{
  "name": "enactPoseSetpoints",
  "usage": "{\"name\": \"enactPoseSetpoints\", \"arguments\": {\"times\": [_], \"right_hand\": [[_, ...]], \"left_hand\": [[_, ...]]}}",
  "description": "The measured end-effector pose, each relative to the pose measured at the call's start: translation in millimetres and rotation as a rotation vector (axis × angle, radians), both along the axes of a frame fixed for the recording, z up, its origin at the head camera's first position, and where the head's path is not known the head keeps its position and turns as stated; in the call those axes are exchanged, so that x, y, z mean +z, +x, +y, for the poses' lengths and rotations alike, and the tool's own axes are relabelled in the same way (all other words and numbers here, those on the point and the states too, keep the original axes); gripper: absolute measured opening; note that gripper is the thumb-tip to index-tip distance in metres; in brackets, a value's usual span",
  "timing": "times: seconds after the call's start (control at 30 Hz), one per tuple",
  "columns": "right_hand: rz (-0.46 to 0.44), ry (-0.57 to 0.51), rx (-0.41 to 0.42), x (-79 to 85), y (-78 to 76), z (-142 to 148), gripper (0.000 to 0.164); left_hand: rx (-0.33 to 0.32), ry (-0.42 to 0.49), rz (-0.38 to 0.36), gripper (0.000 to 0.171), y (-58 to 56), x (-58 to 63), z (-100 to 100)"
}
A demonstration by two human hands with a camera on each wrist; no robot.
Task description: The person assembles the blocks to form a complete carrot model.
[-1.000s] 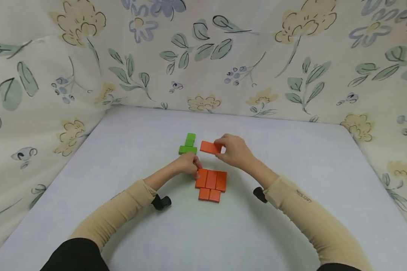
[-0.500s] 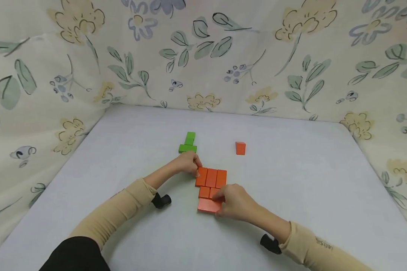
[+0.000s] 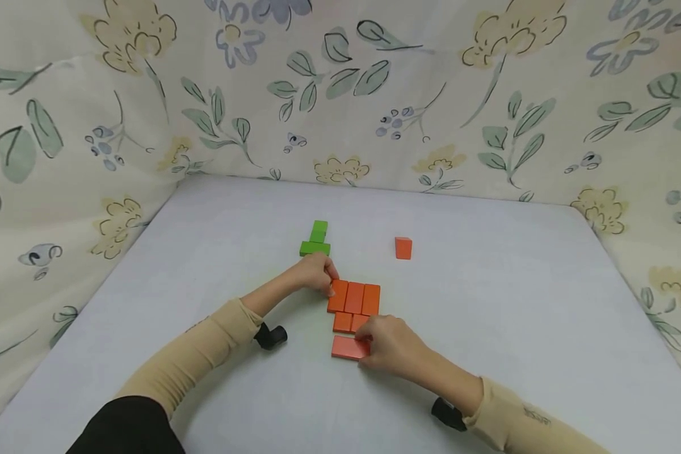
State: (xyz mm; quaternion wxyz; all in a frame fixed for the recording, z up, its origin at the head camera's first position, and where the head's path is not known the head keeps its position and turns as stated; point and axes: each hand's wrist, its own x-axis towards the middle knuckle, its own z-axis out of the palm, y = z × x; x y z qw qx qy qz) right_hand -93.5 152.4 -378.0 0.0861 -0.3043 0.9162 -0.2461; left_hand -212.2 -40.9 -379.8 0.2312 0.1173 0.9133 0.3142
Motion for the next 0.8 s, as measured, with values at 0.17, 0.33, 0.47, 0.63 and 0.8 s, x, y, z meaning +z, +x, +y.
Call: {"name": "enactPoseSetpoints", "arguments": {"times": [0.17, 0.33, 0.47, 0.63, 0.8], "right_hand": [[0.045, -0.007, 0.007, 1.8, -0.1, 3.1, 0.022], [0.044, -0.011, 0.03, 0.4, -0.3, 3.2, 0.017], [0.061, -0.013, 0.026, -1.4, -1.2, 2.0, 0.016], [0.083, -0.015, 0.023, -2.3, -3.3, 0.6, 0.016], [0.091, -0.013, 0.014, -2.3, -4.4, -0.3, 0.016]], "left_hand": [[0.001, -0.002, 0.004, 0.024, 0.2, 2.0, -0.1], [-0.001, 0.001, 0.002, 0.024, -0.2, 0.9, -0.4], [-0.002, 0.011, -0.002, 0.024, -0.3, -0.9, -0.4], [0.0, 0.012, -0.005, 0.024, -0.3, -1.1, 0.1], [0.007, 0.008, -0.01, 0.024, -0.5, -0.4, 0.8]]}}
